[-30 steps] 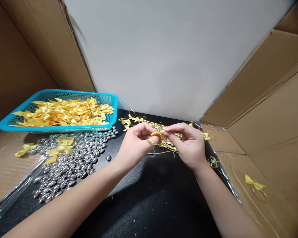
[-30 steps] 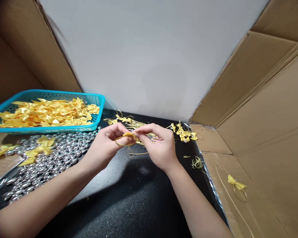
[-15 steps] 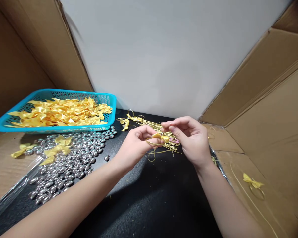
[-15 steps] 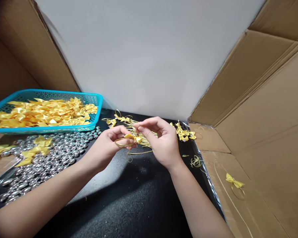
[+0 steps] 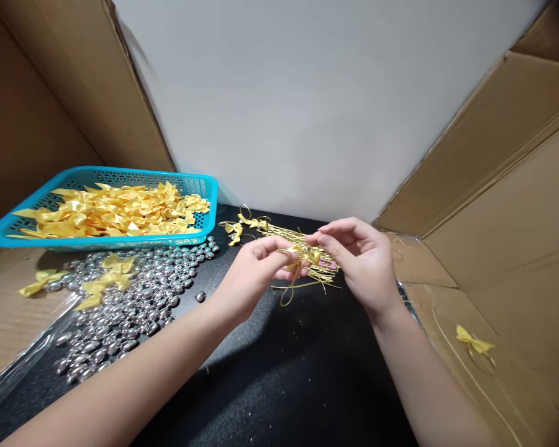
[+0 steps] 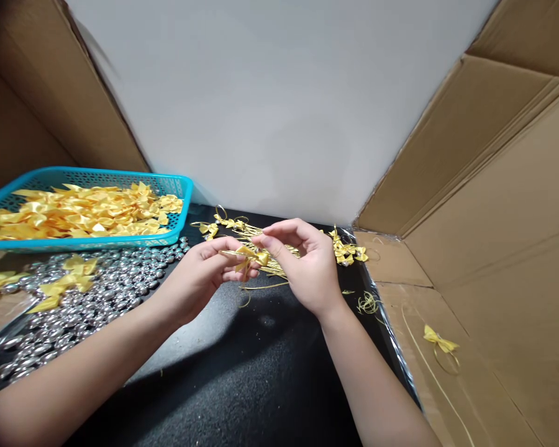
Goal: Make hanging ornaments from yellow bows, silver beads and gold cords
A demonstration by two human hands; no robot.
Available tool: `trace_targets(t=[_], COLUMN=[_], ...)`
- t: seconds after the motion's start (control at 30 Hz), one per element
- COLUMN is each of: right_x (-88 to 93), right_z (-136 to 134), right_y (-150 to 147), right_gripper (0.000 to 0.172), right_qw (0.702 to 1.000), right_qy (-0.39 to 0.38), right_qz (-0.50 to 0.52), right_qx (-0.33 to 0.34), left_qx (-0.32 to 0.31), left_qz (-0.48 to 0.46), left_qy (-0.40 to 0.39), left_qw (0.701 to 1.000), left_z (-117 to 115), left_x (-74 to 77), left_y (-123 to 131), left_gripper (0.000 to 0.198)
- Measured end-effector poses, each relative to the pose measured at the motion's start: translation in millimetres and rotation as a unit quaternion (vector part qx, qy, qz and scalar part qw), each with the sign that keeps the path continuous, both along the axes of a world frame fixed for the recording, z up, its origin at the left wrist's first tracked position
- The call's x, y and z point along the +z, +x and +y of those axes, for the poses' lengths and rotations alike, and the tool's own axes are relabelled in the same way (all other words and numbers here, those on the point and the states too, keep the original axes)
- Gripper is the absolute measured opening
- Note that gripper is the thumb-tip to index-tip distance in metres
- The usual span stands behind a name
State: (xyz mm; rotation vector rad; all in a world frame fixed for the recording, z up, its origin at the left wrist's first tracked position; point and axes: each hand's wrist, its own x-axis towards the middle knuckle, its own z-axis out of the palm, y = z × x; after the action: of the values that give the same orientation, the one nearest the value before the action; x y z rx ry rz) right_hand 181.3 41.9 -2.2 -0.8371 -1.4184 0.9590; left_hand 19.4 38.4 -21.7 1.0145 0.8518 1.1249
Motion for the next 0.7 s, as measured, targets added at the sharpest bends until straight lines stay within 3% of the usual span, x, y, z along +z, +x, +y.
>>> trace_targets(t=[0.2,0.43,0.7], right_x=[-0.3,-2.2,-4.6], right_z=[1.0,5.4,7.2], right_y=[1.9,5.8,3.5], right_gripper=[0.009,0.011,0.010], right_qw=[1.000,0.998,0.997], right_qy=[-0.006,0.012,-0.061], right_qz=[-0.005,0.027,0.023], right_qx=[0.005,-0.063,0.033], left_qx=[0.004,0.010,-0.020], left_qz=[-0.006,0.017,0.049], left_qy=[-0.009,-0.007,-0.003], left_qw=[1.000,1.000,0.999], left_z=[0.9,1.2,1.3], left_x=[-0.4,-1.2,-1.3], left_y=[-0.4,-0.1,-0.9], left_gripper=[0.006,0.010,0.012])
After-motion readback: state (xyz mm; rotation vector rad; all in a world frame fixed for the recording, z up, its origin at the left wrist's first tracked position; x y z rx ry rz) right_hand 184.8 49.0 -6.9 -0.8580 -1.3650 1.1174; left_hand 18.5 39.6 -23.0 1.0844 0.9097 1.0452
